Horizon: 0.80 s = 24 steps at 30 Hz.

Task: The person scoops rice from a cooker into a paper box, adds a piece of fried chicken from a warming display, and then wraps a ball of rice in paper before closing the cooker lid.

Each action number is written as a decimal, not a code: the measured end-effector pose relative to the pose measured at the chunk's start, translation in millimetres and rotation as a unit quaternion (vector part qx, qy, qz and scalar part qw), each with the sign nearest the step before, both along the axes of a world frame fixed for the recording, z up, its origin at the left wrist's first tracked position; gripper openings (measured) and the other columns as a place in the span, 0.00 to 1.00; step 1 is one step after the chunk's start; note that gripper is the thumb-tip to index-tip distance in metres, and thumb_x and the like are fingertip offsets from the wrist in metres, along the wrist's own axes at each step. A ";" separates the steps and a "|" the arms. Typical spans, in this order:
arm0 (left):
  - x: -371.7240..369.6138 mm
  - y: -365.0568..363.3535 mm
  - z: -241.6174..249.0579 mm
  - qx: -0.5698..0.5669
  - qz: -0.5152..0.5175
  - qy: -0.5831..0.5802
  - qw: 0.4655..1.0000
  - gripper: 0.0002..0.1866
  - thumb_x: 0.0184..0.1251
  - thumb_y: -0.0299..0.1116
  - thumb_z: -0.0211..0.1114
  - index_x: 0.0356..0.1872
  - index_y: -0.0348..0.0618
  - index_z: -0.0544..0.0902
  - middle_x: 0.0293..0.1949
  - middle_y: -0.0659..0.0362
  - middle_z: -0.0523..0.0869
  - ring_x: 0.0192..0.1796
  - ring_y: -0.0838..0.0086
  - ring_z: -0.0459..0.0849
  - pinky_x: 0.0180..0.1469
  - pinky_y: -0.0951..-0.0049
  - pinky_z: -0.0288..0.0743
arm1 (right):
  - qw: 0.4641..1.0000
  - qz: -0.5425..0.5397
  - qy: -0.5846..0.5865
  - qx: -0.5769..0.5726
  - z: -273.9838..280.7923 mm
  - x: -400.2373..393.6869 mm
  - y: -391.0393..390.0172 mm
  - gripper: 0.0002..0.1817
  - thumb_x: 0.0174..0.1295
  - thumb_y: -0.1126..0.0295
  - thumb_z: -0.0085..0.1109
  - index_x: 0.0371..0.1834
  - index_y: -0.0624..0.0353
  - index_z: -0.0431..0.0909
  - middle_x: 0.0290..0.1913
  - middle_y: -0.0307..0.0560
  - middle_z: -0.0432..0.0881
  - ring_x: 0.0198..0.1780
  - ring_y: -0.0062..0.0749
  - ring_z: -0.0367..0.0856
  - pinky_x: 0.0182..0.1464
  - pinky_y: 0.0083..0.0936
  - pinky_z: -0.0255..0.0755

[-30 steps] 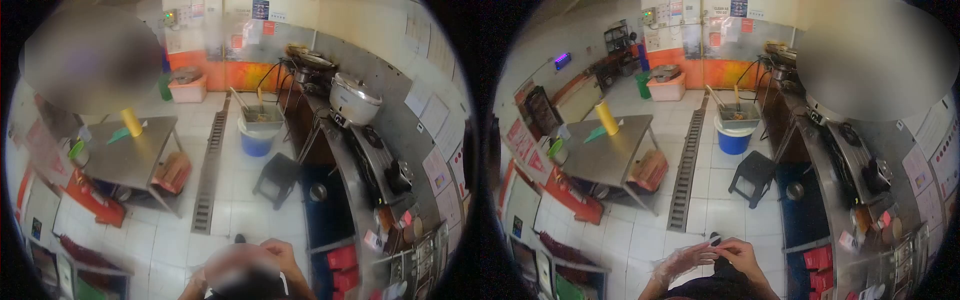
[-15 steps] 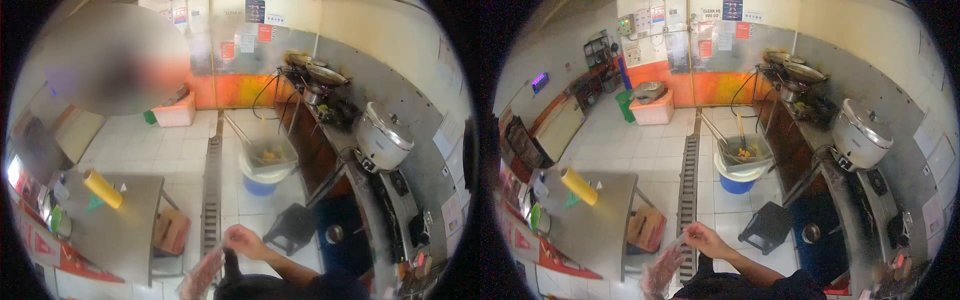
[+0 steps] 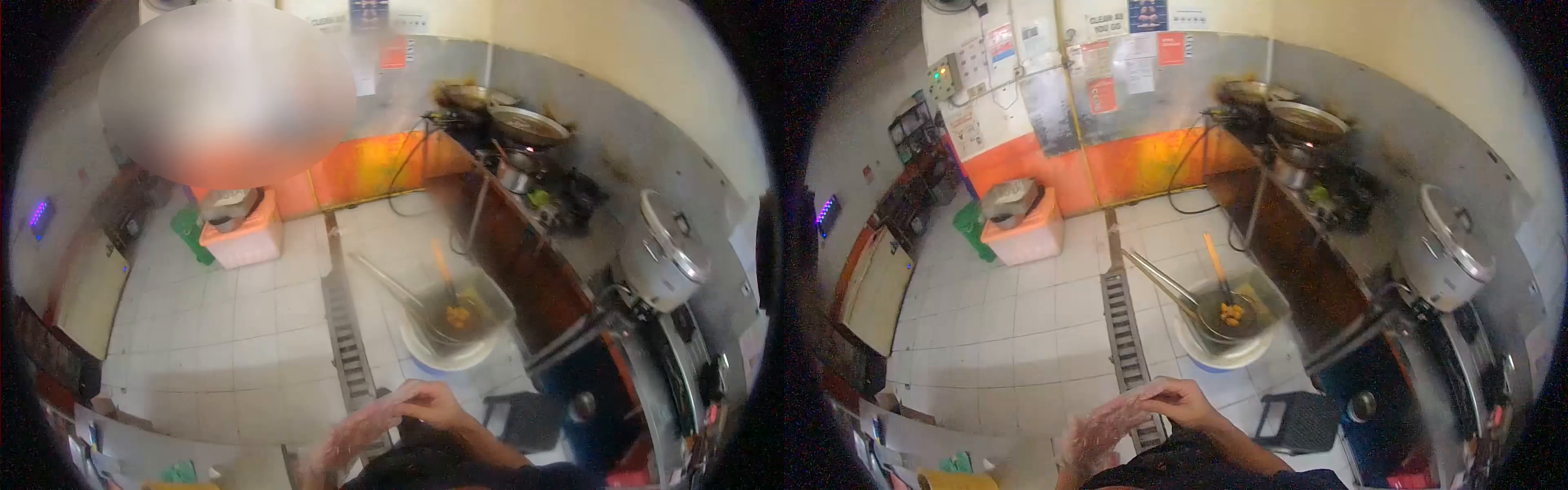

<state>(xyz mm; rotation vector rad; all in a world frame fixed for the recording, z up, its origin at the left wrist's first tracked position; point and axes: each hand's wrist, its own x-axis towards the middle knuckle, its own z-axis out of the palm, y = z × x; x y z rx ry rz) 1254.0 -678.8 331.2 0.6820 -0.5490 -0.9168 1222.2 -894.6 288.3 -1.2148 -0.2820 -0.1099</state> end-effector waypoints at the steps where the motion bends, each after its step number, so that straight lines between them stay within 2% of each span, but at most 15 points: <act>1: 28.5 -4.5 3.4 0.002 -0.005 -0.005 1.000 0.41 0.73 0.60 0.36 0.74 0.36 0.50 0.76 0.48 0.49 0.78 0.58 0.45 0.76 0.53 0.35 | 1.000 0.017 -0.001 0.000 -4.6 28.7 -1.9 0.07 0.61 0.79 0.62 0.42 0.66 0.80 0.43 0.47 0.82 0.47 0.26 0.81 0.51 0.24 0.75; 3: 86.6 -5.1 1.4 0.006 0.056 0.009 0.998 0.40 0.74 0.56 0.39 0.73 0.32 0.48 0.76 0.47 0.47 0.78 0.59 0.43 0.76 0.56 0.32 | 0.990 -0.063 0.028 -0.125 -12.1 89.9 -5.9 0.06 0.59 0.79 0.64 0.40 0.65 0.81 0.40 0.45 0.83 0.42 0.25 0.81 0.45 0.22 0.75; 6: 156.7 9.9 -6.8 0.026 0.160 -0.001 0.987 0.40 0.70 0.54 0.48 0.72 0.31 0.54 0.76 0.47 0.46 0.78 0.61 0.44 0.77 0.59 0.31 | 0.986 -0.078 0.065 -0.134 4.0 189.3 3.5 0.03 0.58 0.83 0.59 0.34 0.64 0.79 0.33 0.43 0.81 0.35 0.21 0.79 0.39 0.17 0.73; 7: 180.8 20.1 -1.6 -0.002 0.171 -0.019 0.985 0.41 0.70 0.54 0.48 0.72 0.31 0.53 0.76 0.48 0.45 0.78 0.63 0.43 0.77 0.59 0.29 | 0.986 -0.093 0.034 -0.136 7.9 226.0 13.7 0.04 0.58 0.82 0.59 0.30 0.61 0.77 0.31 0.40 0.80 0.32 0.22 0.78 0.37 0.20 0.73; 8: 199.8 33.2 1.9 -0.026 0.183 -0.041 0.982 0.41 0.70 0.54 0.49 0.72 0.31 0.53 0.76 0.48 0.45 0.78 0.64 0.41 0.77 0.60 0.28 | 0.991 -0.062 -0.007 -0.118 1.2 264.6 17.9 0.03 0.61 0.80 0.57 0.35 0.60 0.76 0.34 0.41 0.79 0.33 0.22 0.77 0.37 0.20 0.73; 10: 234.9 55.4 -25.3 -0.070 0.197 0.025 0.977 0.41 0.68 0.56 0.52 0.72 0.35 0.56 0.76 0.53 0.51 0.78 0.66 0.45 0.75 0.65 0.36 | 0.991 0.033 -0.060 -0.118 -1.6 336.5 32.5 0.04 0.65 0.76 0.54 0.41 0.60 0.71 0.41 0.42 0.77 0.36 0.24 0.76 0.41 0.21 0.71; 11: 251.0 64.0 -16.6 -0.080 0.272 0.022 0.959 0.41 0.68 0.56 0.52 0.72 0.35 0.56 0.76 0.53 0.51 0.78 0.66 0.45 0.75 0.65 0.36 | 0.993 0.081 -0.023 -0.082 15.8 362.7 57.7 0.06 0.64 0.77 0.55 0.43 0.60 0.71 0.41 0.42 0.77 0.37 0.24 0.75 0.43 0.21 0.70; 13: 292.3 86.3 7.1 -0.119 0.238 -0.032 0.963 0.41 0.68 0.57 0.52 0.73 0.38 0.55 0.76 0.55 0.52 0.78 0.67 0.46 0.75 0.67 0.39 | 0.984 0.144 0.021 -0.106 32.8 407.9 103.8 0.07 0.60 0.78 0.58 0.40 0.62 0.73 0.36 0.41 0.78 0.37 0.24 0.75 0.41 0.22 0.70; 14: 314.5 93.4 -7.9 -0.175 0.244 -0.055 0.952 0.40 0.71 0.55 0.50 0.73 0.36 0.54 0.75 0.54 0.53 0.78 0.68 0.45 0.75 0.65 0.37 | 0.978 0.176 0.015 -0.111 22.0 437.4 114.2 0.07 0.60 0.78 0.58 0.40 0.62 0.73 0.36 0.41 0.78 0.37 0.24 0.75 0.41 0.22 0.70; 16: 356.9 111.7 -13.9 -0.190 0.303 -0.069 0.931 0.39 0.72 0.54 0.48 0.73 0.35 0.54 0.75 0.54 0.53 0.78 0.68 0.45 0.75 0.65 0.37 | 0.933 0.289 -0.082 -0.199 -12.6 513.0 127.3 0.07 0.56 0.80 0.60 0.37 0.63 0.76 0.32 0.41 0.78 0.37 0.23 0.76 0.40 0.22 0.70; 17: 373.3 122.4 -16.1 -0.204 0.332 -0.068 0.919 0.38 0.73 0.54 0.47 0.73 0.34 0.53 0.75 0.54 0.53 0.77 0.68 0.46 0.76 0.64 0.36 | 0.929 0.302 -0.087 -0.197 -11.2 537.2 146.3 0.07 0.56 0.80 0.60 0.37 0.63 0.76 0.32 0.41 0.78 0.37 0.23 0.76 0.40 0.22 0.70; 18: 405.4 130.4 -37.4 -0.165 0.354 -0.059 0.919 0.43 0.70 0.61 0.46 0.73 0.35 0.55 0.75 0.53 0.53 0.77 0.64 0.49 0.76 0.62 0.36 | 0.925 0.306 -0.044 -0.220 -5.7 560.5 165.3 0.09 0.57 0.82 0.61 0.40 0.64 0.76 0.36 0.44 0.79 0.39 0.28 0.78 0.41 0.24 0.73; 20: 449.9 160.5 -31.4 -0.161 0.374 -0.085 0.909 0.39 0.73 0.57 0.43 0.73 0.34 0.54 0.75 0.52 0.54 0.77 0.65 0.49 0.76 0.63 0.38 | 0.916 0.318 0.001 -0.245 3.7 602.4 195.5 0.11 0.57 0.83 0.62 0.44 0.66 0.76 0.39 0.48 0.81 0.40 0.32 0.80 0.42 0.26 0.76; 22: 488.7 191.6 -19.3 -0.155 0.393 -0.122 0.898 0.36 0.75 0.52 0.41 0.72 0.32 0.53 0.74 0.52 0.55 0.77 0.66 0.50 0.76 0.64 0.39 | 0.912 0.328 0.061 -0.241 9.4 640.8 223.5 0.08 0.59 0.83 0.61 0.41 0.64 0.76 0.39 0.43 0.80 0.40 0.23 0.77 0.43 0.23 0.76; 24: 528.8 222.0 -4.4 -0.164 0.367 -0.128 0.907 0.35 0.76 0.51 0.40 0.73 0.33 0.53 0.74 0.51 0.57 0.76 0.66 0.51 0.76 0.64 0.40 | 0.922 0.312 0.029 -0.226 10.9 680.3 254.1 0.08 0.58 0.83 0.61 0.40 0.64 0.76 0.39 0.43 0.80 0.39 0.22 0.76 0.42 0.22 0.76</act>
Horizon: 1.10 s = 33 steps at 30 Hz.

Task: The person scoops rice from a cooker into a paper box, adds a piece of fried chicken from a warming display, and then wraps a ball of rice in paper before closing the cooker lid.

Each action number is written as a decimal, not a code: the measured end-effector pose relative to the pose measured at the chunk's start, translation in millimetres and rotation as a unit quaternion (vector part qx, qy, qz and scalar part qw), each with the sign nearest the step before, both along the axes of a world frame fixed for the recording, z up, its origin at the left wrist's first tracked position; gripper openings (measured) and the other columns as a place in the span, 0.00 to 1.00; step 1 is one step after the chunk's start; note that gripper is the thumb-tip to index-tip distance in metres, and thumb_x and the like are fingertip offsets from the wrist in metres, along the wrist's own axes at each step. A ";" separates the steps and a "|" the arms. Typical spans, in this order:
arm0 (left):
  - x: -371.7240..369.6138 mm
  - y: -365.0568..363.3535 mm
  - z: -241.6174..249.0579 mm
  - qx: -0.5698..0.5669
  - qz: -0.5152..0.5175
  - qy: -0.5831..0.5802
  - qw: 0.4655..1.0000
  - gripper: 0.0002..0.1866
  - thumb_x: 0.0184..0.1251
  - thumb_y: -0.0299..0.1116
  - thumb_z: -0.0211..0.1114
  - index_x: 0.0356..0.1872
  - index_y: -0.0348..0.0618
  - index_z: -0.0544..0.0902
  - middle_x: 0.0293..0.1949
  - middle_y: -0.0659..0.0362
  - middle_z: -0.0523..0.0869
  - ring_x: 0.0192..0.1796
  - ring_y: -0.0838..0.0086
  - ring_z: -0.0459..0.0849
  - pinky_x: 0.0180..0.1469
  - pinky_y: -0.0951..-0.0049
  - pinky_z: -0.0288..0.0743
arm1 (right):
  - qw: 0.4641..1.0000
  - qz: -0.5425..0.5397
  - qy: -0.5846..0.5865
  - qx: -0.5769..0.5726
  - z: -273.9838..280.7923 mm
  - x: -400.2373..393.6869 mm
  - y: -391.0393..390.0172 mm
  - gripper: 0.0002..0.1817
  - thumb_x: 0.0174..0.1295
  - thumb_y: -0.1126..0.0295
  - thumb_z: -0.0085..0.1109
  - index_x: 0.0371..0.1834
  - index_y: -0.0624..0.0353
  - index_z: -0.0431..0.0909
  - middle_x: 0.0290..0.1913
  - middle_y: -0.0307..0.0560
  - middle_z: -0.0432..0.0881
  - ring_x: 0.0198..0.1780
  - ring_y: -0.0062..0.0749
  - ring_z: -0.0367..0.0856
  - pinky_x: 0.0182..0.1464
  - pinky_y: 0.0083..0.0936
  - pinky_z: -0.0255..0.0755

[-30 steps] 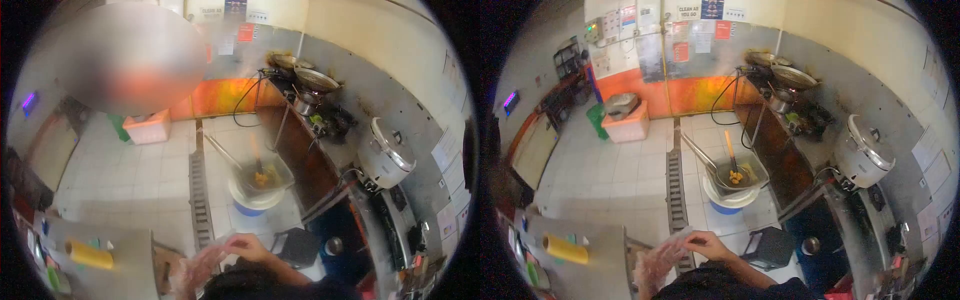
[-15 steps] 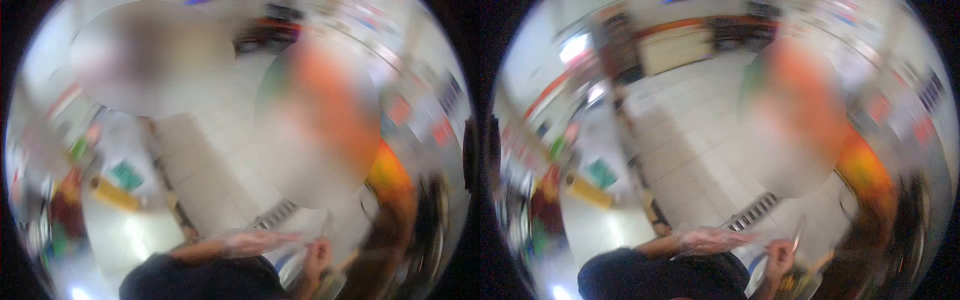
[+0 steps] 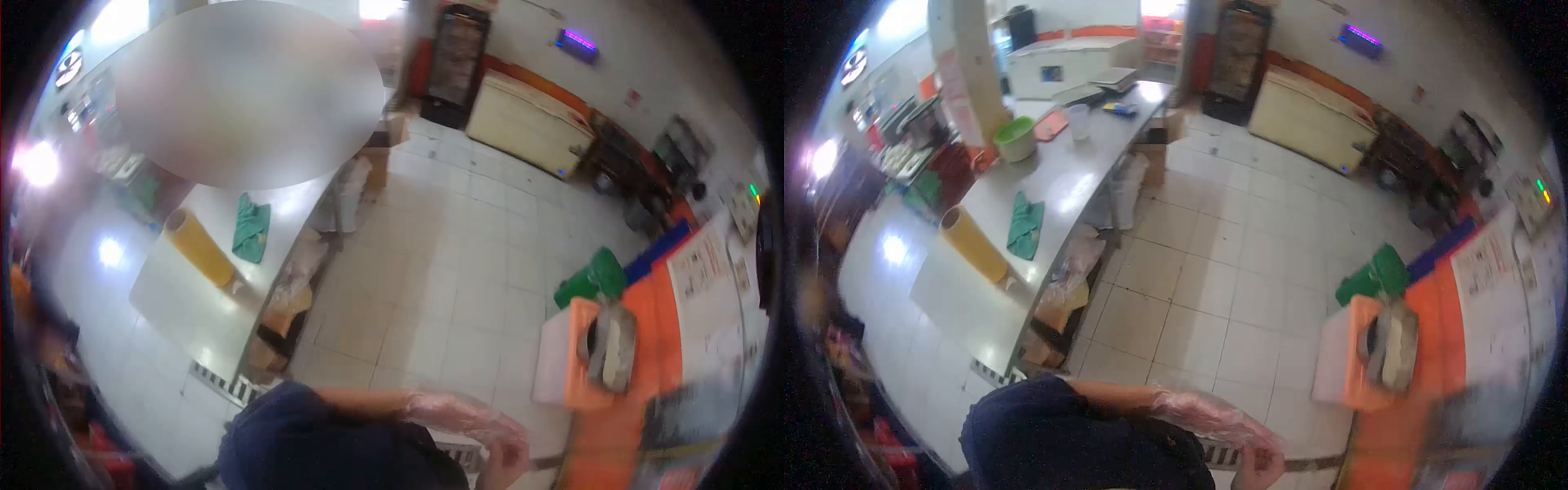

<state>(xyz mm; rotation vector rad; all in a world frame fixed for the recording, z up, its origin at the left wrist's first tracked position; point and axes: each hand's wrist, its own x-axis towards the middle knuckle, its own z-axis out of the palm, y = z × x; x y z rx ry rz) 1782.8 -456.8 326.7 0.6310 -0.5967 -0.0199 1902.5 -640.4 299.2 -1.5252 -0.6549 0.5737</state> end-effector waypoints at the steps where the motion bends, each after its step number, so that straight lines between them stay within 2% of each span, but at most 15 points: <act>1: 17.3 12.0 1.4 0.000 0.034 0.001 0.999 0.35 0.76 0.51 0.40 0.73 0.33 0.53 0.74 0.51 0.57 0.76 0.66 0.51 0.76 0.64 0.40 | 0.999 -0.016 -0.024 0.035 -4.6 21.0 17.8 0.08 0.58 0.83 0.61 0.39 0.64 0.76 0.38 0.42 0.80 0.38 0.22 0.75 0.42 0.22 0.76; 5: 75.1 63.4 -9.2 0.003 0.111 -0.008 0.994 0.32 0.77 0.48 0.42 0.73 0.35 0.54 0.76 0.53 0.52 0.77 0.68 0.46 0.76 0.65 0.38 | 0.992 0.061 -0.110 0.012 -6.1 121.0 89.9 0.09 0.65 0.73 0.58 0.45 0.62 0.72 0.35 0.44 0.78 0.35 0.25 0.74 0.42 0.21 0.72; 7: 108.2 89.9 -33.1 0.049 0.190 -0.001 0.981 0.34 0.77 0.49 0.38 0.74 0.36 0.50 0.76 0.54 0.50 0.78 0.66 0.47 0.76 0.63 0.39 | 0.974 0.050 -0.094 -0.202 -6.1 172.8 126.8 0.11 0.66 0.69 0.57 0.47 0.61 0.70 0.35 0.46 0.78 0.35 0.28 0.74 0.44 0.25 0.72; 8: 121.5 105.3 -45.9 0.040 0.218 -0.037 0.974 0.33 0.77 0.49 0.38 0.74 0.37 0.50 0.76 0.55 0.50 0.78 0.68 0.45 0.77 0.64 0.36 | 0.990 0.107 -0.091 0.025 -35.9 198.7 152.0 0.15 0.65 0.68 0.59 0.52 0.59 0.69 0.38 0.48 0.79 0.36 0.29 0.75 0.46 0.29 0.71; 9: 131.9 122.0 -57.6 0.042 0.230 -0.036 0.972 0.33 0.77 0.49 0.38 0.74 0.37 0.50 0.76 0.55 0.50 0.78 0.68 0.45 0.77 0.64 0.36 | 0.988 0.119 -0.090 0.027 -51.7 215.3 182.1 0.15 0.65 0.68 0.59 0.52 0.59 0.69 0.38 0.48 0.79 0.36 0.29 0.75 0.46 0.29 0.71; 11: 159.9 141.1 -70.1 -0.086 0.216 -0.005 0.973 0.33 0.77 0.49 0.40 0.74 0.37 0.51 0.77 0.58 0.48 0.78 0.69 0.43 0.76 0.66 0.34 | 0.987 0.161 0.016 -0.021 -57.4 256.6 224.5 0.36 0.58 0.62 0.66 0.65 0.67 0.62 0.51 0.71 0.76 0.45 0.56 0.78 0.49 0.42 0.74; 12: 168.9 149.6 -66.7 -0.094 0.225 -0.014 0.970 0.33 0.77 0.49 0.40 0.74 0.37 0.51 0.77 0.58 0.48 0.78 0.69 0.43 0.76 0.66 0.34 | 0.985 0.171 0.009 -0.028 -50.0 274.7 239.4 0.36 0.58 0.62 0.66 0.65 0.67 0.62 0.51 0.71 0.76 0.45 0.56 0.78 0.49 0.42 0.74; 15: 178.3 199.6 -44.5 -0.031 0.320 0.002 0.947 0.33 0.78 0.50 0.37 0.75 0.39 0.50 0.77 0.57 0.49 0.78 0.70 0.43 0.76 0.65 0.35 | 0.884 0.302 0.356 0.011 -51.7 311.9 326.1 0.41 0.59 0.55 0.66 0.68 0.65 0.56 0.64 0.70 0.64 0.53 0.53 0.74 0.53 0.44 0.74; 20: 155.7 173.7 -23.9 -0.100 0.465 0.017 0.880 0.33 0.78 0.51 0.33 0.75 0.41 0.48 0.77 0.58 0.48 0.78 0.69 0.45 0.77 0.65 0.35 | 0.810 0.577 -0.093 -0.047 -60.1 297.7 426.5 0.27 0.65 0.64 0.61 0.65 0.56 0.65 0.44 0.50 0.80 0.45 0.31 0.76 0.50 0.32 0.69; 21: 145.4 162.5 -28.0 -0.171 0.473 0.026 0.864 0.33 0.78 0.52 0.32 0.75 0.41 0.48 0.77 0.58 0.48 0.78 0.68 0.46 0.77 0.65 0.36 | 0.796 0.596 -0.093 -0.042 -59.4 270.8 439.9 0.27 0.65 0.64 0.61 0.65 0.56 0.65 0.44 0.50 0.80 0.45 0.31 0.76 0.50 0.32 0.69; 23: 129.0 136.3 -37.3 -0.273 0.501 0.028 0.821 0.33 0.77 0.53 0.31 0.75 0.43 0.47 0.77 0.59 0.48 0.77 0.68 0.47 0.77 0.64 0.35 | 0.762 0.635 0.089 0.090 -60.6 210.4 452.8 0.08 0.52 0.83 0.62 0.35 0.65 0.78 0.32 0.41 0.78 0.38 0.25 0.77 0.40 0.21 0.71; 26: 113.6 94.0 -54.1 -0.304 0.608 0.006 0.733 0.34 0.76 0.55 0.32 0.76 0.48 0.45 0.77 0.61 0.45 0.78 0.69 0.44 0.76 0.62 0.34 | 0.630 0.763 0.129 0.060 -81.1 152.3 464.6 0.19 0.56 0.79 0.64 0.52 0.63 0.74 0.43 0.48 0.78 0.40 0.29 0.79 0.42 0.22 0.72; 29: 91.0 54.7 -76.2 -0.298 0.754 -0.007 0.586 0.34 0.75 0.58 0.32 0.76 0.54 0.43 0.78 0.62 0.43 0.78 0.69 0.42 0.76 0.59 0.32 | 0.711 0.674 0.202 -0.012 1.4 52.0 388.6 0.13 0.60 0.80 0.60 0.48 0.65 0.75 0.36 0.48 0.79 0.37 0.27 0.80 0.38 0.20 0.73; 31: 67.9 23.9 -84.4 -0.296 0.849 -0.004 0.437 0.34 0.75 0.59 0.33 0.76 0.58 0.42 0.78 0.64 0.41 0.78 0.70 0.41 0.75 0.58 0.31 | 0.683 0.712 0.165 0.003 -54.2 20.2 383.6 0.16 0.63 0.79 0.58 0.54 0.65 0.70 0.39 0.48 0.78 0.38 0.27 0.81 0.39 0.20 0.74; 33: 39.4 -5.2 -83.2 -0.310 0.905 -0.014 0.291 0.35 0.74 0.61 0.33 0.76 0.62 0.41 0.78 0.65 0.40 0.78 0.71 0.39 0.75 0.56 0.29 | 0.531 0.817 -0.068 -0.216 -91.2 2.3 383.7 0.25 0.64 0.78 0.57 0.62 0.64 0.60 0.50 0.51 0.74 0.40 0.32 0.81 0.42 0.22 0.76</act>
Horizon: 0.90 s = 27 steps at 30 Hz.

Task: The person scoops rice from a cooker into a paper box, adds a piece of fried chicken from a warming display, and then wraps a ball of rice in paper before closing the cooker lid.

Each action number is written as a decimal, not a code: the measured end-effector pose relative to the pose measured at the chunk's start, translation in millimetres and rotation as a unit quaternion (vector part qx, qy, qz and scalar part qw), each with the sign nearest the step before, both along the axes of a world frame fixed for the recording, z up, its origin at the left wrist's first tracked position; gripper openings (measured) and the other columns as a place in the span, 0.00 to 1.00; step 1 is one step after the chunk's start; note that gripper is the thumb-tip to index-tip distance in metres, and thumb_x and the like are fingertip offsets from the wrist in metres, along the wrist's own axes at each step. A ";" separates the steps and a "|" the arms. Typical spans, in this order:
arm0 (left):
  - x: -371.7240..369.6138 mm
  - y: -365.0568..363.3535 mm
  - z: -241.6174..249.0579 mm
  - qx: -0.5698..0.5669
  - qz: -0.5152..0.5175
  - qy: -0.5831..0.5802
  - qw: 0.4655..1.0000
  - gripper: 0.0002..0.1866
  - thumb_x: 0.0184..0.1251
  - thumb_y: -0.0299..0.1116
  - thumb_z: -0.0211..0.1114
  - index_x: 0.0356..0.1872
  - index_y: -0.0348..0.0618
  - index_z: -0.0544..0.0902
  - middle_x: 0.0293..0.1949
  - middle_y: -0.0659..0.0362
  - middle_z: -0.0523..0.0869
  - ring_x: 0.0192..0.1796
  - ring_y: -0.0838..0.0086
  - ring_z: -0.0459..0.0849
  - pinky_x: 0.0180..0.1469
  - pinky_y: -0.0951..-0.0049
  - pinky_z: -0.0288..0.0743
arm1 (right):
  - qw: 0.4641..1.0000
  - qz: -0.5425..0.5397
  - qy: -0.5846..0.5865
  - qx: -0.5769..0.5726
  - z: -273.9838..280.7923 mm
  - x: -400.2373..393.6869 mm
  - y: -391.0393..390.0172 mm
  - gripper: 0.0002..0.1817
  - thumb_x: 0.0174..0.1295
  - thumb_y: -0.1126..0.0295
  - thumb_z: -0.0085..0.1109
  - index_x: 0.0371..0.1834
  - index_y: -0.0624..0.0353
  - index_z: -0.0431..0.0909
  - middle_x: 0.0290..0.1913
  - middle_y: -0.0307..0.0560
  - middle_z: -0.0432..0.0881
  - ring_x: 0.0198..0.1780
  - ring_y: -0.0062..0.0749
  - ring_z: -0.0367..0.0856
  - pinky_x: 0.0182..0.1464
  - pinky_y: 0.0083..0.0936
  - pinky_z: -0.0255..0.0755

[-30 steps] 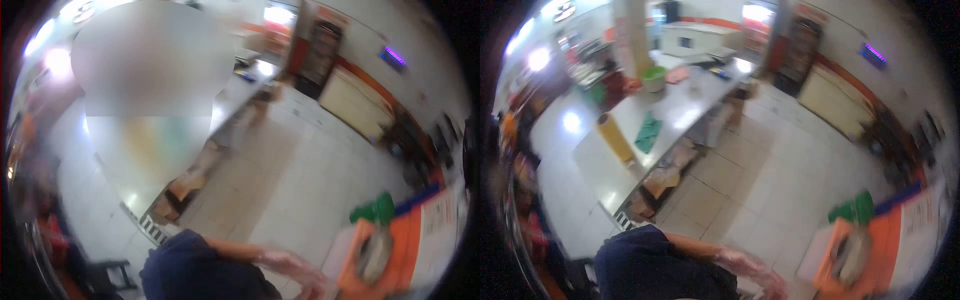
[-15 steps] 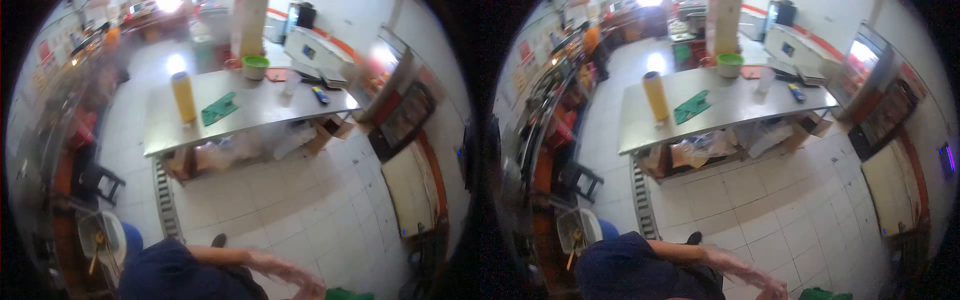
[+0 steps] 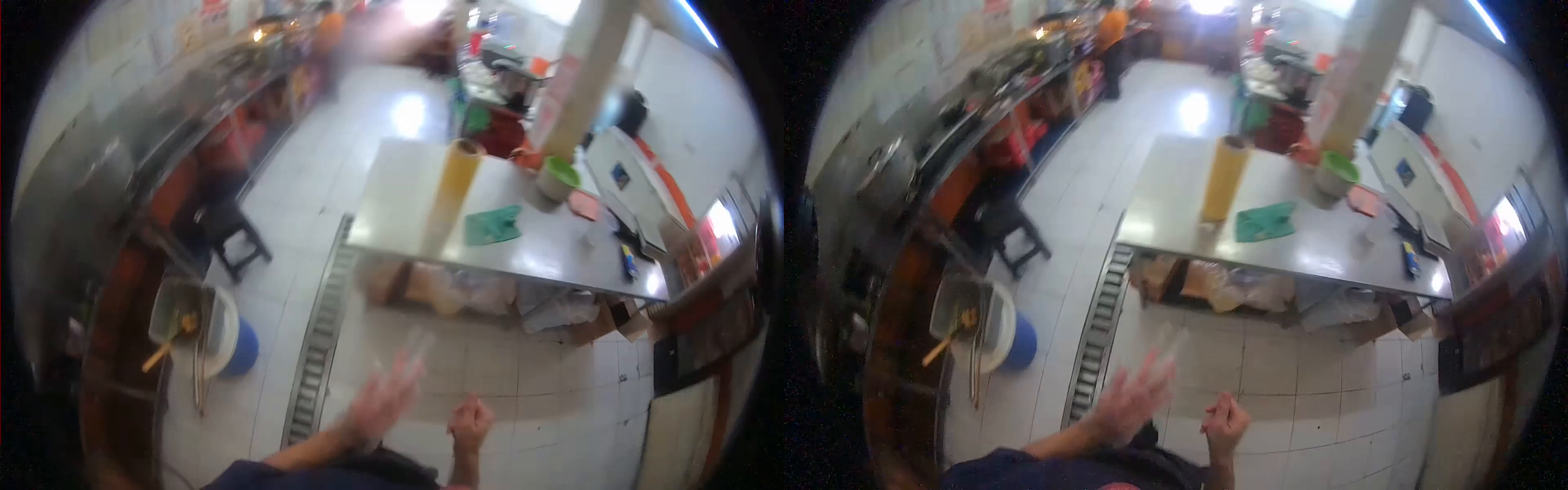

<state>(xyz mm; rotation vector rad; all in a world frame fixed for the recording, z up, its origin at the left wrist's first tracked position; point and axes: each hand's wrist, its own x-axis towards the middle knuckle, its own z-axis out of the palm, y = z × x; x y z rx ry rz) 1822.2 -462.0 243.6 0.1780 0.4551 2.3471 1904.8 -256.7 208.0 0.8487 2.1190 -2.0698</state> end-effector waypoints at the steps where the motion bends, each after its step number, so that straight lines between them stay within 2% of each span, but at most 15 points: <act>1: -10.2 -13.2 1.9 -0.016 0.061 -0.013 0.998 0.35 0.73 0.62 0.33 0.76 0.64 0.40 0.78 0.65 0.39 0.79 0.71 0.38 0.75 0.55 0.29 | 0.989 0.098 -0.106 0.018 -1.7 -7.6 -11.4 0.28 0.64 0.78 0.57 0.65 0.63 0.56 0.53 0.52 0.73 0.41 0.33 0.82 0.44 0.22 0.76; 2: -21.2 -23.4 4.2 -0.020 0.087 -0.033 0.995 0.35 0.73 0.62 0.33 0.76 0.64 0.40 0.78 0.65 0.39 0.79 0.71 0.38 0.75 0.55 0.29 | 0.995 0.075 -0.019 -0.059 14.9 -32.4 -49.4 0.27 0.63 0.75 0.59 0.63 0.64 0.58 0.55 0.53 0.72 0.45 0.36 0.81 0.46 0.25 0.75; 4: -51.4 -46.8 8.9 -0.069 0.235 -0.051 0.968 0.37 0.72 0.64 0.34 0.76 0.67 0.36 0.78 0.67 0.34 0.78 0.72 0.32 0.75 0.57 0.26 | 0.985 0.056 0.062 -0.153 36.2 -73.5 -100.8 0.26 0.63 0.73 0.61 0.60 0.66 0.60 0.57 0.55 0.72 0.48 0.38 0.81 0.48 0.28 0.75; 5: -67.2 -59.9 2.7 -0.079 0.245 -0.048 0.965 0.37 0.72 0.64 0.34 0.76 0.67 0.36 0.78 0.67 0.34 0.78 0.72 0.32 0.75 0.57 0.26 | 0.961 0.180 0.200 0.057 41.6 -93.4 -118.8 0.27 0.60 0.69 0.64 0.58 0.66 0.62 0.52 0.54 0.74 0.49 0.39 0.79 0.49 0.31 0.73; 7: -100.0 -85.0 -14.6 -0.085 0.320 -0.038 0.943 0.37 0.71 0.66 0.34 0.76 0.69 0.35 0.78 0.67 0.32 0.78 0.70 0.30 0.74 0.56 0.23 | 0.864 0.286 0.320 0.265 46.5 -123.4 -153.7 0.28 0.58 0.66 0.68 0.55 0.65 0.63 0.48 0.53 0.77 0.50 0.40 0.78 0.50 0.34 0.71; 10: -165.8 -108.2 -32.9 -0.112 0.362 -0.057 0.924 0.37 0.71 0.66 0.35 0.76 0.71 0.36 0.78 0.66 0.32 0.78 0.69 0.28 0.74 0.55 0.20 | 0.874 0.305 0.337 0.170 47.3 -179.4 -185.9 0.30 0.45 0.61 0.77 0.45 0.63 0.68 0.40 0.50 0.75 0.47 0.41 0.76 0.50 0.36 0.71; 12: -207.3 -128.1 -52.2 -0.118 0.364 -0.031 0.923 0.37 0.70 0.67 0.36 0.75 0.73 0.36 0.78 0.66 0.31 0.78 0.69 0.27 0.73 0.53 0.17 | 0.859 0.365 0.273 0.232 42.9 -226.7 -204.5 0.27 0.47 0.57 0.76 0.41 0.61 0.71 0.34 0.48 0.74 0.40 0.43 0.74 0.46 0.36 0.68; 13: -228.3 -136.4 -58.3 -0.113 0.396 -0.071 0.908 0.37 0.70 0.67 0.36 0.75 0.73 0.38 0.78 0.65 0.32 0.78 0.68 0.26 0.73 0.53 0.17 | 0.834 0.381 0.288 0.276 34.9 -254.2 -214.4 0.23 0.48 0.54 0.74 0.34 0.59 0.74 0.32 0.46 0.75 0.37 0.45 0.74 0.42 0.34 0.67; 16: -306.2 -172.2 -65.5 -0.109 0.453 -0.087 0.881 0.38 0.69 0.67 0.39 0.76 0.73 0.41 0.78 0.65 0.32 0.78 0.67 0.25 0.72 0.52 0.14 | 0.805 0.462 0.321 0.189 2.5 -342.7 -246.9 0.15 0.57 0.61 0.67 0.29 0.60 0.74 0.27 0.50 0.75 0.32 0.48 0.74 0.38 0.38 0.68; 17: -330.5 -187.6 -61.9 -0.102 0.477 -0.127 0.863 0.37 0.70 0.64 0.39 0.76 0.68 0.41 0.78 0.64 0.34 0.78 0.66 0.27 0.73 0.52 0.18 | 0.775 0.473 0.386 0.162 6.8 -375.6 -261.8 0.10 0.60 0.65 0.61 0.30 0.61 0.74 0.28 0.53 0.74 0.31 0.51 0.74 0.37 0.41 0.69; 18: -342.0 -204.5 -56.3 -0.107 0.498 -0.173 0.843 0.37 0.72 0.61 0.40 0.76 0.64 0.42 0.78 0.64 0.36 0.79 0.66 0.30 0.74 0.53 0.22 | 0.776 0.475 0.388 0.147 10.0 -400.3 -272.0 0.10 0.60 0.65 0.61 0.30 0.61 0.74 0.28 0.53 0.74 0.31 0.51 0.74 0.37 0.41 0.69; 21: -395.0 -257.9 -52.7 -0.205 0.513 -0.141 0.822 0.41 0.65 0.69 0.41 0.76 0.70 0.41 0.78 0.66 0.33 0.78 0.61 0.25 0.71 0.44 0.16 | 0.671 0.603 0.418 0.110 11.8 -485.4 -319.8 0.05 0.60 0.70 0.56 0.31 0.60 0.73 0.31 0.53 0.74 0.33 0.50 0.75 0.35 0.39 0.70; 22: -411.7 -275.1 -49.1 -0.208 0.518 -0.133 0.819 0.41 0.65 0.69 0.41 0.76 0.70 0.41 0.78 0.66 0.33 0.78 0.61 0.25 0.71 0.44 0.16 | 0.667 0.602 0.427 0.107 15.3 -503.8 -336.9 0.05 0.60 0.70 0.56 0.31 0.60 0.73 0.31 0.53 0.74 0.33 0.50 0.75 0.35 0.39 0.70; 24: -472.8 -303.5 -49.6 -0.217 0.545 -0.180 0.789 0.43 0.64 0.70 0.41 0.76 0.69 0.38 0.78 0.66 0.33 0.78 0.57 0.26 0.70 0.40 0.19 | 0.584 0.666 0.464 0.019 22.5 -570.5 -368.2 0.05 0.60 0.70 0.55 0.31 0.59 0.72 0.30 0.53 0.74 0.32 0.50 0.75 0.35 0.40 0.71; 27: -555.1 -312.2 -27.4 -0.195 0.572 -0.225 0.764 0.44 0.64 0.72 0.40 0.76 0.68 0.37 0.78 0.64 0.33 0.78 0.55 0.29 0.71 0.38 0.22 | 0.584 0.673 0.452 0.046 23.0 -651.9 -379.0 0.08 0.64 0.66 0.54 0.33 0.59 0.72 0.30 0.54 0.73 0.33 0.52 0.76 0.36 0.41 0.72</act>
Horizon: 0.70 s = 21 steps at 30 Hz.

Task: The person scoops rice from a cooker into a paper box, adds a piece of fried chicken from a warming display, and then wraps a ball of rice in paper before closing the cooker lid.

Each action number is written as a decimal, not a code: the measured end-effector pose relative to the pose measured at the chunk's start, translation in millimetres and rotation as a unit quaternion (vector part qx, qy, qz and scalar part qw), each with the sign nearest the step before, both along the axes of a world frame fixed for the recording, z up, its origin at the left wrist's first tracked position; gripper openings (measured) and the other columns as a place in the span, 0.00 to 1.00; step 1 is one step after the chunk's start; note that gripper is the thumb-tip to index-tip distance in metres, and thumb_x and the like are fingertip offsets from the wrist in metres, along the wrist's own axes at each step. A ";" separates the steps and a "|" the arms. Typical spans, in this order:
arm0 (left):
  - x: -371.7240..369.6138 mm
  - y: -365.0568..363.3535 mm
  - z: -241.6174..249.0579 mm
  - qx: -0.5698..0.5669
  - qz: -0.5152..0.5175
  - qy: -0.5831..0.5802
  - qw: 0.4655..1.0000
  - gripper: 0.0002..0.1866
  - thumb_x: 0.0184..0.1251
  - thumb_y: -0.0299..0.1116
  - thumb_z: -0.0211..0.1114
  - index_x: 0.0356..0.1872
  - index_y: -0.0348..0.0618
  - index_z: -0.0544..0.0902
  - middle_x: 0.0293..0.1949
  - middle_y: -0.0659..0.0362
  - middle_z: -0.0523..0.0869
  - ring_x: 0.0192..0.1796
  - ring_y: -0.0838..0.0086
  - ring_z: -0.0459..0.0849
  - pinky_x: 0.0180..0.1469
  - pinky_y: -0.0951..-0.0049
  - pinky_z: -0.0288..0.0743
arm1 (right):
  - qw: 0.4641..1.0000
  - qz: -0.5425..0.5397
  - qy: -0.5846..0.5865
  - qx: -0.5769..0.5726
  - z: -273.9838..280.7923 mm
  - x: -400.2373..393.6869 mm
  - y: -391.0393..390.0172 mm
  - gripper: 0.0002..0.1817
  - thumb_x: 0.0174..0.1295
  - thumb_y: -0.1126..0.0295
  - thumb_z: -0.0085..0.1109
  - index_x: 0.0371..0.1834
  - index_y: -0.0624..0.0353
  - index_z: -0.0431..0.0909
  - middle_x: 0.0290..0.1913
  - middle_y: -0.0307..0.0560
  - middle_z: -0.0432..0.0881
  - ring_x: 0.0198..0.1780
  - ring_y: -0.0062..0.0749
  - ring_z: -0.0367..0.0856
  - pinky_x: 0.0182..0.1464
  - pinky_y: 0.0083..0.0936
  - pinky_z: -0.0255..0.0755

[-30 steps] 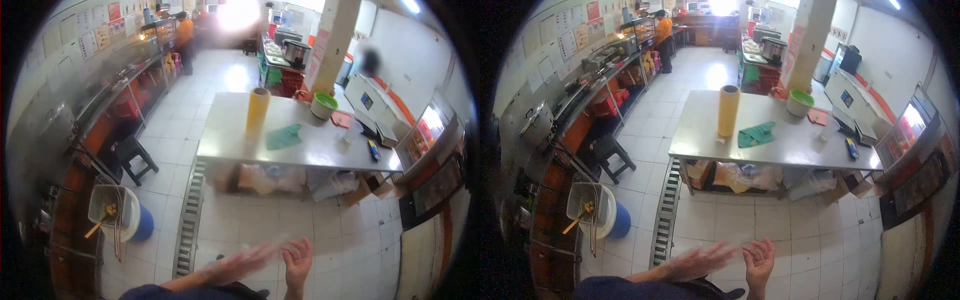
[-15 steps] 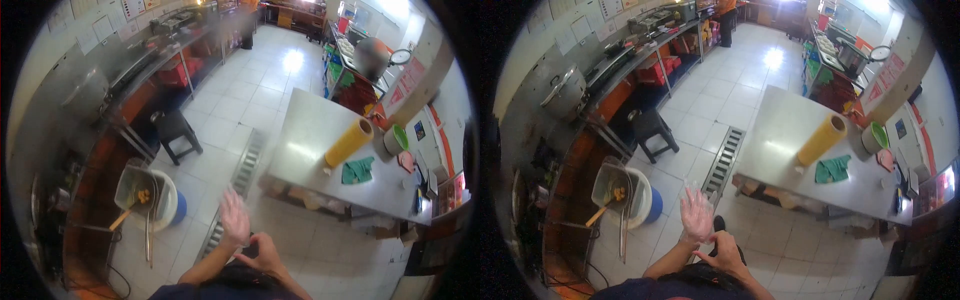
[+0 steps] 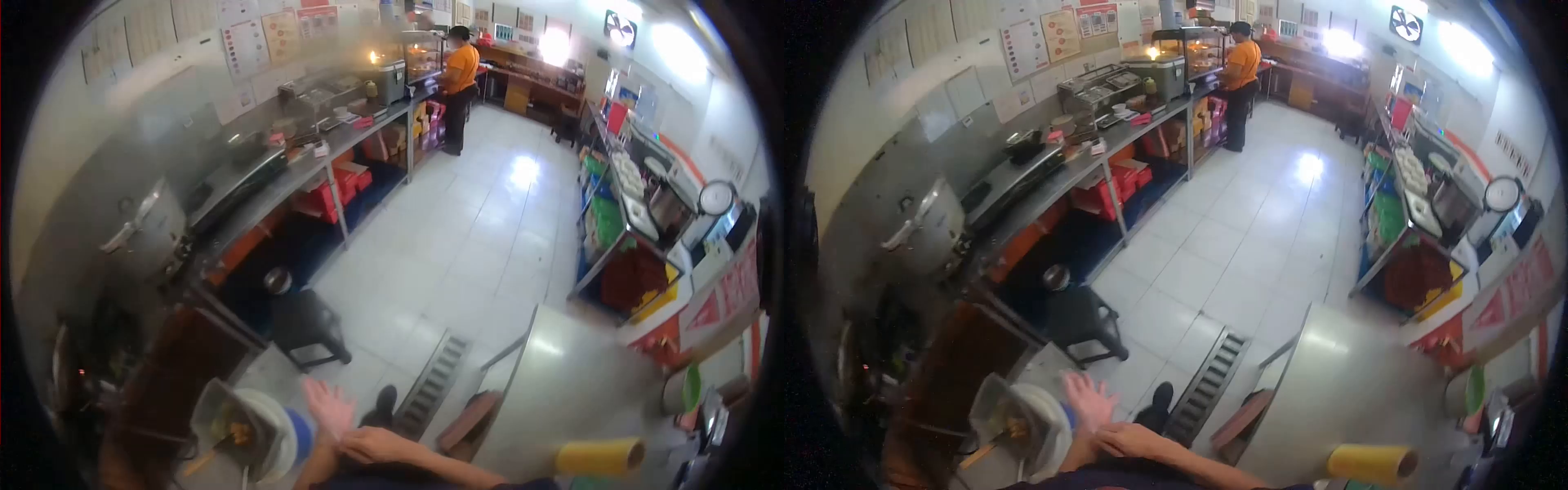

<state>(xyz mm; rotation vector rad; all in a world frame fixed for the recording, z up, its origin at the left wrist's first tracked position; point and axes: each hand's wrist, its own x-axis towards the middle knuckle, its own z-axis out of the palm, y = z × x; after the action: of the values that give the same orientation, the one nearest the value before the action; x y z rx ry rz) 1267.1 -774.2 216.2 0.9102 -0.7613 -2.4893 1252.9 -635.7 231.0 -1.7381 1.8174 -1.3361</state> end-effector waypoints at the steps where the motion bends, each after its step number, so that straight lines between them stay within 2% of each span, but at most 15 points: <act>1: -31.1 -7.6 -1.6 0.020 0.036 -0.016 0.999 0.44 0.64 0.72 0.39 0.76 0.67 0.38 0.78 0.62 0.34 0.78 0.56 0.31 0.71 0.38 0.23 | 0.999 -0.017 -0.013 0.032 -4.5 -29.9 -1.3 0.09 0.66 0.65 0.54 0.34 0.59 0.73 0.30 0.54 0.73 0.34 0.52 0.76 0.37 0.40 0.72; 2: -67.0 -27.0 -31.7 0.024 0.032 -0.011 0.999 0.44 0.64 0.72 0.39 0.76 0.67 0.38 0.78 0.62 0.34 0.78 0.56 0.31 0.71 0.38 0.23 | 0.989 -0.060 -0.130 -0.027 -6.7 -57.1 -4.4 0.11 0.68 0.63 0.53 0.35 0.60 0.74 0.30 0.53 0.77 0.31 0.50 0.78 0.34 0.38 0.73; 3: -100.1 -49.3 -77.7 -0.061 -0.010 0.061 0.996 0.45 0.64 0.72 0.39 0.76 0.64 0.40 0.78 0.61 0.36 0.79 0.58 0.32 0.73 0.41 0.25 | 0.988 -0.067 -0.134 -0.028 -10.4 -83.0 2.1 0.11 0.68 0.63 0.53 0.35 0.60 0.74 0.30 0.53 0.77 0.31 0.50 0.78 0.34 0.38 0.73; 5: -174.1 -69.3 -52.8 -0.160 -0.071 0.134 0.975 0.45 0.64 0.72 0.39 0.76 0.60 0.41 0.78 0.60 0.37 0.79 0.60 0.34 0.74 0.44 0.27 | 0.948 -0.191 -0.249 0.056 -12.0 -145.6 14.7 0.12 0.68 0.62 0.54 0.34 0.61 0.75 0.30 0.52 0.81 0.26 0.44 0.79 0.31 0.37 0.72; 7: -260.8 -60.3 -1.2 -0.002 -0.118 0.105 0.987 0.48 0.64 0.72 0.40 0.76 0.49 0.43 0.78 0.58 0.40 0.79 0.64 0.36 0.76 0.52 0.32 | 0.910 -0.343 -0.217 0.084 -28.7 -194.0 33.7 0.08 0.67 0.69 0.53 0.38 0.62 0.77 0.30 0.56 0.82 0.23 0.49 0.79 0.31 0.35 0.74; 10: -396.4 -29.9 19.1 -0.098 -0.236 0.114 0.960 0.49 0.66 0.71 0.41 0.75 0.42 0.46 0.78 0.57 0.43 0.79 0.64 0.38 0.76 0.58 0.34 | 0.864 -0.438 -0.208 0.136 -59.9 -256.2 84.3 0.09 0.65 0.70 0.53 0.45 0.62 0.75 0.35 0.54 0.83 0.26 0.45 0.81 0.31 0.33 0.74; 11: -436.9 -17.2 9.7 -0.102 -0.252 0.113 0.956 0.49 0.66 0.71 0.41 0.75 0.42 0.46 0.78 0.57 0.43 0.79 0.64 0.38 0.76 0.58 0.34 | 0.816 -0.471 -0.335 0.029 -84.5 -267.7 96.4 0.11 0.67 0.70 0.50 0.49 0.62 0.72 0.41 0.54 0.82 0.34 0.42 0.81 0.36 0.32 0.75; 13: -528.0 4.3 -27.1 -0.228 -0.330 0.085 0.912 0.42 0.68 0.68 0.39 0.72 0.44 0.59 0.74 0.52 0.56 0.76 0.65 0.51 0.74 0.59 0.46 | 0.734 -0.497 -0.452 -0.094 -96.8 -307.3 104.9 0.13 0.68 0.69 0.47 0.53 0.62 0.68 0.46 0.54 0.81 0.42 0.38 0.82 0.42 0.31 0.76; 14: -572.4 6.3 -50.9 -0.230 -0.344 0.087 0.906 0.42 0.68 0.68 0.39 0.72 0.44 0.59 0.74 0.52 0.56 0.76 0.65 0.51 0.74 0.59 0.46 | 0.781 -0.517 -0.348 -0.044 -87.1 -327.8 111.3 0.18 0.67 0.67 0.49 0.56 0.65 0.65 0.47 0.55 0.81 0.46 0.44 0.81 0.46 0.33 0.74; 15: -608.4 5.3 -80.9 -0.373 -0.431 0.009 0.822 0.40 0.70 0.65 0.41 0.70 0.41 0.63 0.72 0.49 0.61 0.74 0.62 0.56 0.73 0.59 0.50 | 0.812 -0.530 -0.243 0.014 -77.9 -341.8 118.6 0.23 0.66 0.65 0.51 0.60 0.68 0.62 0.48 0.55 0.81 0.50 0.49 0.80 0.51 0.35 0.72; 16: -637.4 6.2 -100.5 -0.489 -0.481 -0.035 0.727 0.38 0.71 0.62 0.42 0.67 0.39 0.66 0.69 0.47 0.65 0.72 0.59 0.61 0.72 0.59 0.54 | 0.810 -0.443 -0.377 0.080 -73.3 -359.4 124.9 0.25 0.66 0.62 0.54 0.61 0.67 0.66 0.54 0.56 0.79 0.58 0.46 0.76 0.60 0.32 0.66; 17: -666.9 7.4 -120.0 -0.595 -0.517 -0.069 0.611 0.36 0.72 0.59 0.43 0.65 0.36 0.69 0.67 0.45 0.69 0.70 0.56 0.65 0.70 0.60 0.58 | 0.795 -0.466 -0.381 0.076 -82.1 -385.9 133.6 0.25 0.66 0.62 0.54 0.61 0.67 0.66 0.54 0.56 0.79 0.58 0.46 0.76 0.60 0.32 0.66; 19: -689.4 -21.3 -178.9 -0.706 -0.557 -0.031 0.436 0.32 0.73 0.55 0.43 0.62 0.36 0.73 0.60 0.43 0.76 0.65 0.51 0.71 0.68 0.58 0.62 | 0.764 -0.325 -0.554 0.064 -95.7 -430.5 157.4 0.23 0.66 0.59 0.56 0.57 0.65 0.75 0.55 0.55 0.80 0.56 0.43 0.78 0.59 0.30 0.69; 20: -691.1 -29.4 -183.4 -0.621 -0.595 -0.145 0.489 0.32 0.73 0.54 0.43 0.62 0.35 0.72 0.62 0.43 0.75 0.65 0.53 0.72 0.68 0.58 0.61 | 0.805 -0.364 -0.455 0.111 -71.3 -470.2 176.7 0.20 0.67 0.57 0.55 0.48 0.63 0.82 0.50 0.54 0.84 0.49 0.38 0.83 0.55 0.29 0.72; 21: -687.8 -44.3 -205.2 -0.577 -0.573 -0.285 0.507 0.31 0.73 0.52 0.45 0.63 0.34 0.71 0.61 0.43 0.75 0.64 0.53 0.73 0.67 0.56 0.63 | 0.840 -0.417 -0.314 0.146 -60.4 -507.0 196.7 0.20 0.68 0.55 0.54 0.42 0.63 0.84 0.36 0.51 0.87 0.40 0.33 0.86 0.46 0.30 0.77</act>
<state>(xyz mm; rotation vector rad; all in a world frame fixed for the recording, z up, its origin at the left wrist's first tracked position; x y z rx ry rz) 579.3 -818.5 10.9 0.5957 -3.5001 -1.2200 745.8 -439.0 170.6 -0.2130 2.2281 -1.5201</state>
